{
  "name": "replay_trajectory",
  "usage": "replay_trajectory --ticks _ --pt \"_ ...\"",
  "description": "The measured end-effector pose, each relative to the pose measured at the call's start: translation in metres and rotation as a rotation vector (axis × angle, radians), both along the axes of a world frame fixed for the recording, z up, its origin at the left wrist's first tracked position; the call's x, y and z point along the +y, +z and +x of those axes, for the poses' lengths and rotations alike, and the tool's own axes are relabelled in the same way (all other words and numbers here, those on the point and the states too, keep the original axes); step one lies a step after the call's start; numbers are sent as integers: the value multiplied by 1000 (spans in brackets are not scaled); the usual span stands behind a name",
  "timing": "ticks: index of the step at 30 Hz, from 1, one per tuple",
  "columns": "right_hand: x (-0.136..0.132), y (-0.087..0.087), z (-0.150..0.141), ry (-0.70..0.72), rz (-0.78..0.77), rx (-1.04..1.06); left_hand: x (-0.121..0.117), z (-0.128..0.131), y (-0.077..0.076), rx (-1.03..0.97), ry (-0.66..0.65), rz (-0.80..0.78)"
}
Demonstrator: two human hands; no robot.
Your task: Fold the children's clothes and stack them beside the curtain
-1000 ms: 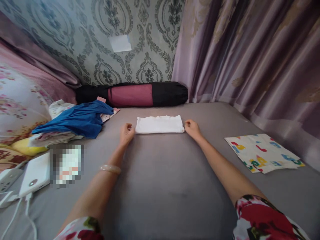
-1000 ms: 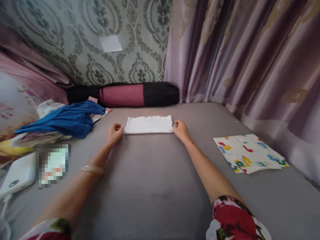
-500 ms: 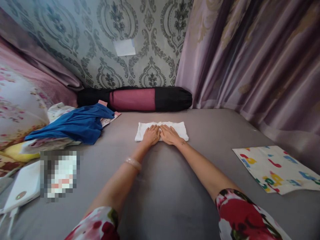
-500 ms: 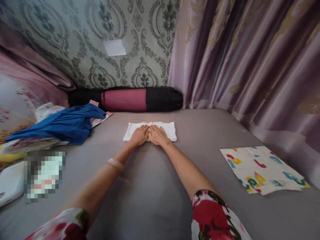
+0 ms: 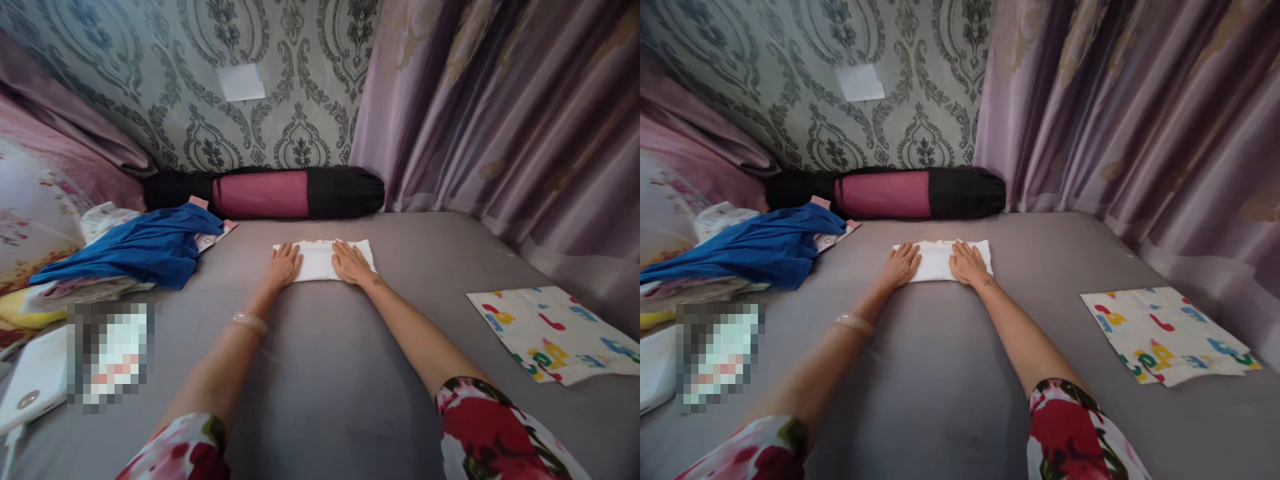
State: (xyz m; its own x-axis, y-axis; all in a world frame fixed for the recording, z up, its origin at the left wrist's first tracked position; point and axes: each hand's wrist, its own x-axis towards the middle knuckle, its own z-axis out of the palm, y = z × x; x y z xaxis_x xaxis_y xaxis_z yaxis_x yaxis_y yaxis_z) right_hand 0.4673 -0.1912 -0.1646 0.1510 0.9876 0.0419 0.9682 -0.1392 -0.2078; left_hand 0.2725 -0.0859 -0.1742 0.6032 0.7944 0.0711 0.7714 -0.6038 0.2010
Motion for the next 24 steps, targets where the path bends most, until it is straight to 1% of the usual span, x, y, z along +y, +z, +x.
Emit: replay_trajectory --ticks 5,9,13,18,24 --pt "-9 0 8 -79 10 -29 5 -19 -6 -39 28 -22" --pt "-18 -1 19 -143 14 -46 5 -27 -11 -62 14 -26" --pt "-26 -4 28 -195 20 -55 3 -31 -11 -73 16 -23" --pt "-28 -8 28 -245 49 -54 -1 -32 -9 -73 12 -8" --pt "-26 -6 28 -244 33 -60 -3 -31 -6 -38 5 -2"
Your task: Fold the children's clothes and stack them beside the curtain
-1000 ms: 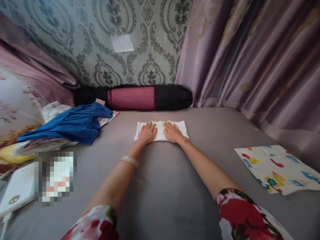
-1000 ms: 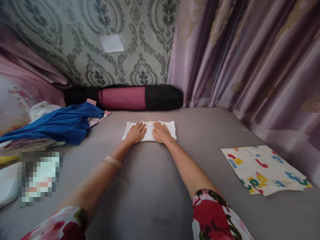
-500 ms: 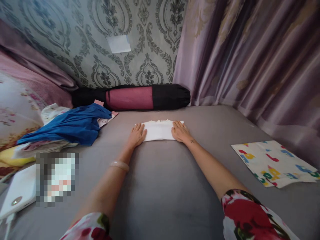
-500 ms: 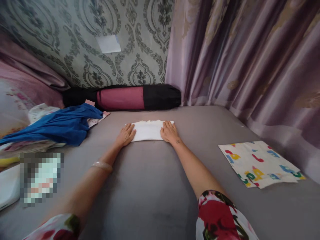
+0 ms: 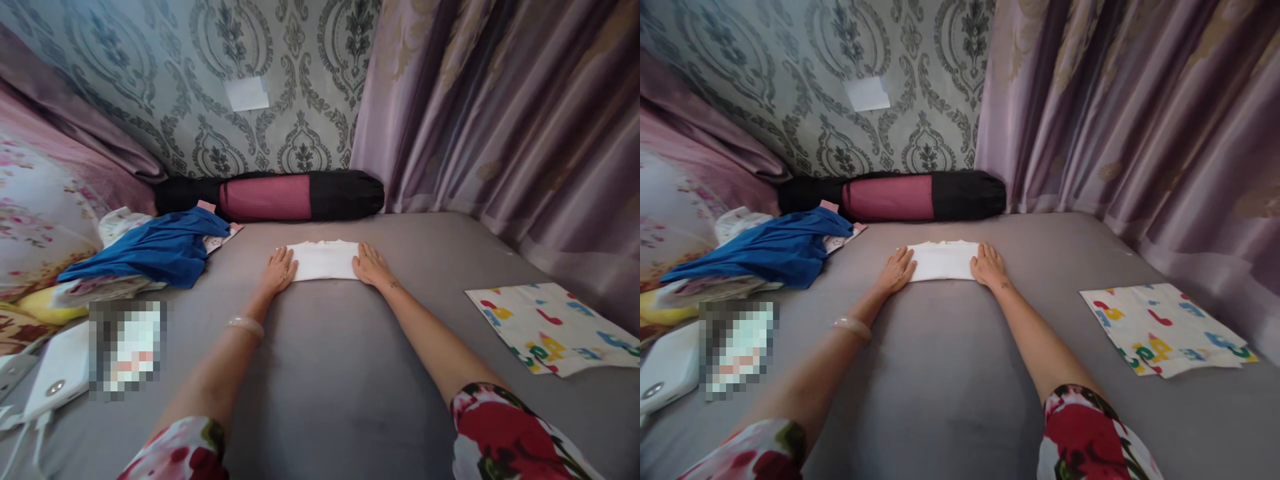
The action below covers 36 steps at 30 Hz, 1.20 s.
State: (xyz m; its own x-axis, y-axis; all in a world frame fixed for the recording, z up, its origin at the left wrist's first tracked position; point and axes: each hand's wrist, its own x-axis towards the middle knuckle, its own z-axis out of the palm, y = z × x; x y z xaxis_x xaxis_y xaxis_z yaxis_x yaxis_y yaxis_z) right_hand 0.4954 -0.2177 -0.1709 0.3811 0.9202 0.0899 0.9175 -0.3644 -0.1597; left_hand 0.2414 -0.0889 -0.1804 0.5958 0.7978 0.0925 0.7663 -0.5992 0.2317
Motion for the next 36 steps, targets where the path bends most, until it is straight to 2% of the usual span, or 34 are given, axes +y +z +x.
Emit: replay_trajectory --ticks 4,9,21,29,32,36 --pt "6 7 0 3 -55 13 1 6 10 58 -1 -28" --pt "15 13 -8 39 -10 7 1 22 19 49 15 66" --pt "16 -1 -11 53 -16 27 5 25 -1 33 -32 46" --pt "17 9 -17 46 -47 23 5 31 9 60 -18 -17" --pt "19 14 -27 78 -23 29 -2 40 13 51 12 20" --pt "22 11 -42 127 -4 74 -14 51 12 32 -38 58"
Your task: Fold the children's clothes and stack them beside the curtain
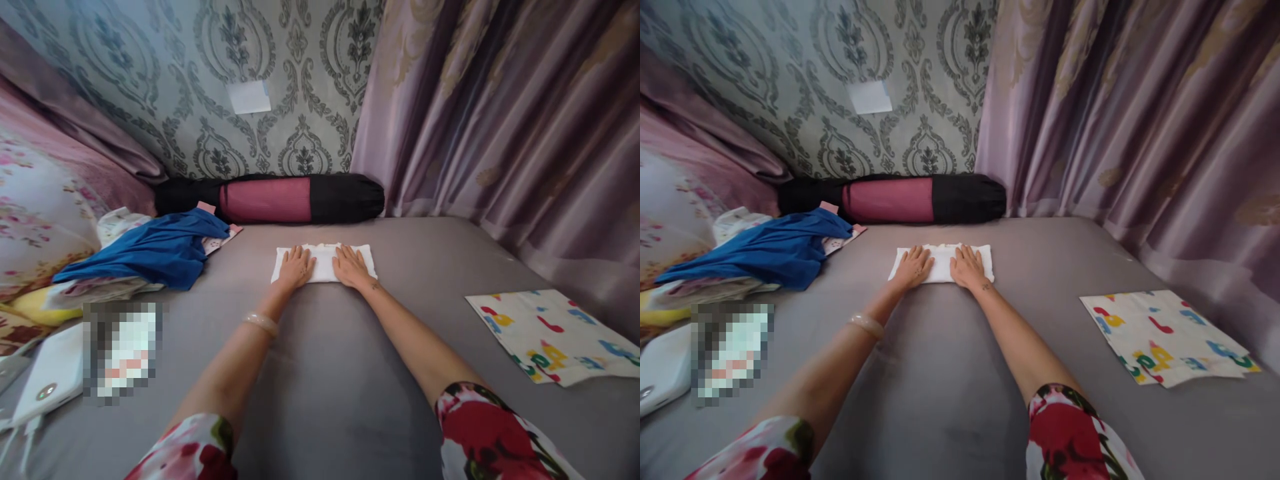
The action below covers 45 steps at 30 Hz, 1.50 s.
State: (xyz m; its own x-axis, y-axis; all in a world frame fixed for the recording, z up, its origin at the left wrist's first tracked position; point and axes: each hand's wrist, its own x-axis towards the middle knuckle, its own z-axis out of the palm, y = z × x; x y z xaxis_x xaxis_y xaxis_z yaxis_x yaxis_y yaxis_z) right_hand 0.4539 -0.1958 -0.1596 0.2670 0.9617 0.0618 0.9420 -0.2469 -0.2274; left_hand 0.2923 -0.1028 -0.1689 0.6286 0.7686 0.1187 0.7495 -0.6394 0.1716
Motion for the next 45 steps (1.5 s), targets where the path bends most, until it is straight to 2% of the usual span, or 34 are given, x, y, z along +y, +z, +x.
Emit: replay_trajectory --ticks 9,17,20,24,28,35,40,42,45 --pt "0 -11 -3 -8 28 -5 -9 0 -2 19 32 -24" --pt "5 2 -5 -1 -33 30 -5 4 6 38 26 -112" --pt "8 6 -10 22 -8 37 -8 11 9 9 -10 -65" --pt "10 1 -17 57 48 31 -16 19 1 -72 -83 -18" --pt "9 -10 -20 52 94 14 -21 22 -9 -113 -67 7" --pt "10 -14 -18 46 98 -4 -21 21 -10 -127 -82 38" --pt "10 0 -18 59 12 0 -22 2 -5 -111 -102 71" --pt "13 7 -21 60 -23 10 -20 -15 -3 -98 -80 73" --pt "21 15 -31 76 6 14 -14 -45 -5 -102 -28 63"
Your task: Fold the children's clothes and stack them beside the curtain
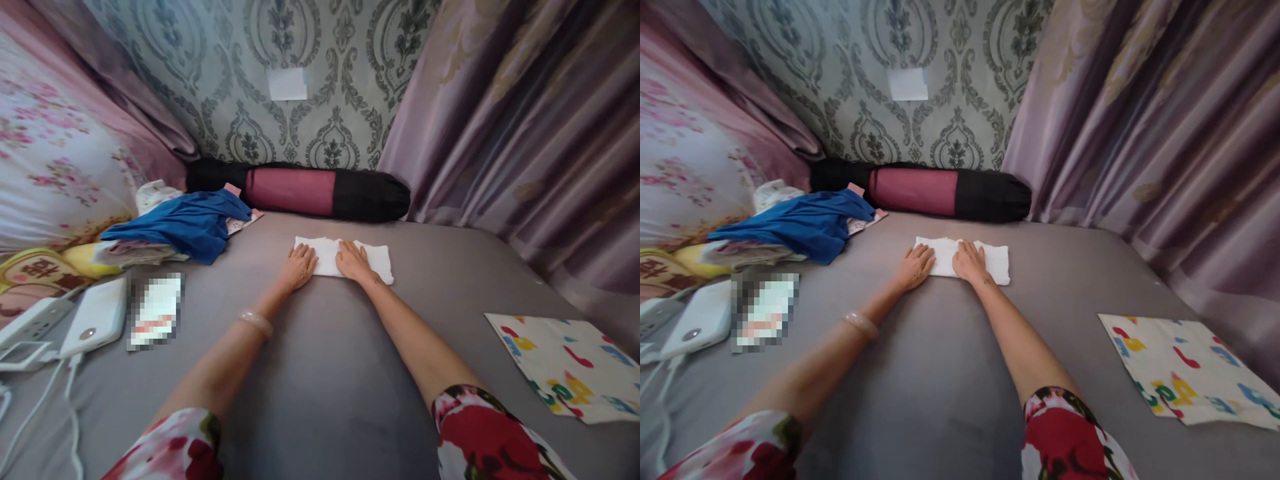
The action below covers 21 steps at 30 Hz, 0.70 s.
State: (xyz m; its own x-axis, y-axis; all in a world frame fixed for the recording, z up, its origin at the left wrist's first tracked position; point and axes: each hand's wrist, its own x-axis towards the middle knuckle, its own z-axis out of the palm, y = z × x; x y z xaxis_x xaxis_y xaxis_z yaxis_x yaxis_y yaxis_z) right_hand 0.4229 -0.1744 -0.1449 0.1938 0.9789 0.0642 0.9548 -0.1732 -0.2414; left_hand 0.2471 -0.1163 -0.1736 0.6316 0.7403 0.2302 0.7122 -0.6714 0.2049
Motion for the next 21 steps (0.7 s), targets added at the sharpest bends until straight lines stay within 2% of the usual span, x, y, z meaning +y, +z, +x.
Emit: replay_trajectory --ticks 5,12,21 --pt "9 -7 -16 9 15 -6 10 -31 -11 -110 53 0" --pt "7 -19 -18 -1 66 -29 15 -31 -18 -245 62 17" --pt "17 -7 -29 -8 -8 -58 15 -34 -14 -289 132 11"
